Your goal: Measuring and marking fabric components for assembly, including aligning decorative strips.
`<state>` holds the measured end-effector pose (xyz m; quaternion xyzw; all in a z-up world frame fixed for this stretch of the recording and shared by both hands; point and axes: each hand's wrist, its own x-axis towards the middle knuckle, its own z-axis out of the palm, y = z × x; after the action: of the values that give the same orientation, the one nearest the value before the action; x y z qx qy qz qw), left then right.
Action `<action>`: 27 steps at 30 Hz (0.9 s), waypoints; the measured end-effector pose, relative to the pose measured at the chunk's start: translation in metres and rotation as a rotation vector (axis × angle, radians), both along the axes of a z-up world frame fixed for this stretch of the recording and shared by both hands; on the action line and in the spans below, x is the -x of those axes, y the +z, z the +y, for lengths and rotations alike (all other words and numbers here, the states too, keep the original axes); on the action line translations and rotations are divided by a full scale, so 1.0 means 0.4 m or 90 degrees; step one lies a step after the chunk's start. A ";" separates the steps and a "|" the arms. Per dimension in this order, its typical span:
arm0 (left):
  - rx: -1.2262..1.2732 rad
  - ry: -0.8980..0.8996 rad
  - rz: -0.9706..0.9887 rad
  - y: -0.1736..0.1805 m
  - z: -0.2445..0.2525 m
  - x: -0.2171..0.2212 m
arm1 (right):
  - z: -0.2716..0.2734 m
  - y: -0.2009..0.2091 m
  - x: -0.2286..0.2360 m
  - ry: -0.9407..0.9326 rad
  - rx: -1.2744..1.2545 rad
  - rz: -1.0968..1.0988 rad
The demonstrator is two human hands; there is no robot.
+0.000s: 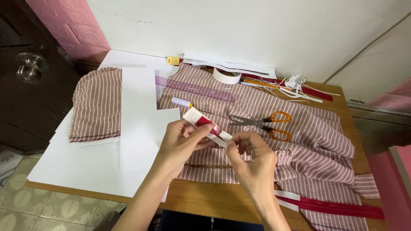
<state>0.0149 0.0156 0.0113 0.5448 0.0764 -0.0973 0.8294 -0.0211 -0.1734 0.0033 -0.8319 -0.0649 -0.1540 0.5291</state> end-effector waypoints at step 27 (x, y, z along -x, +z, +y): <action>-0.060 0.014 -0.061 0.036 -0.015 -0.013 | 0.053 0.059 -0.039 0.047 -0.015 0.075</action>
<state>0.0200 0.0095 0.0257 0.5864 0.0467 -0.0582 0.8066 -0.0055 -0.1520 0.0269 -0.8303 -0.0624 -0.0855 0.5471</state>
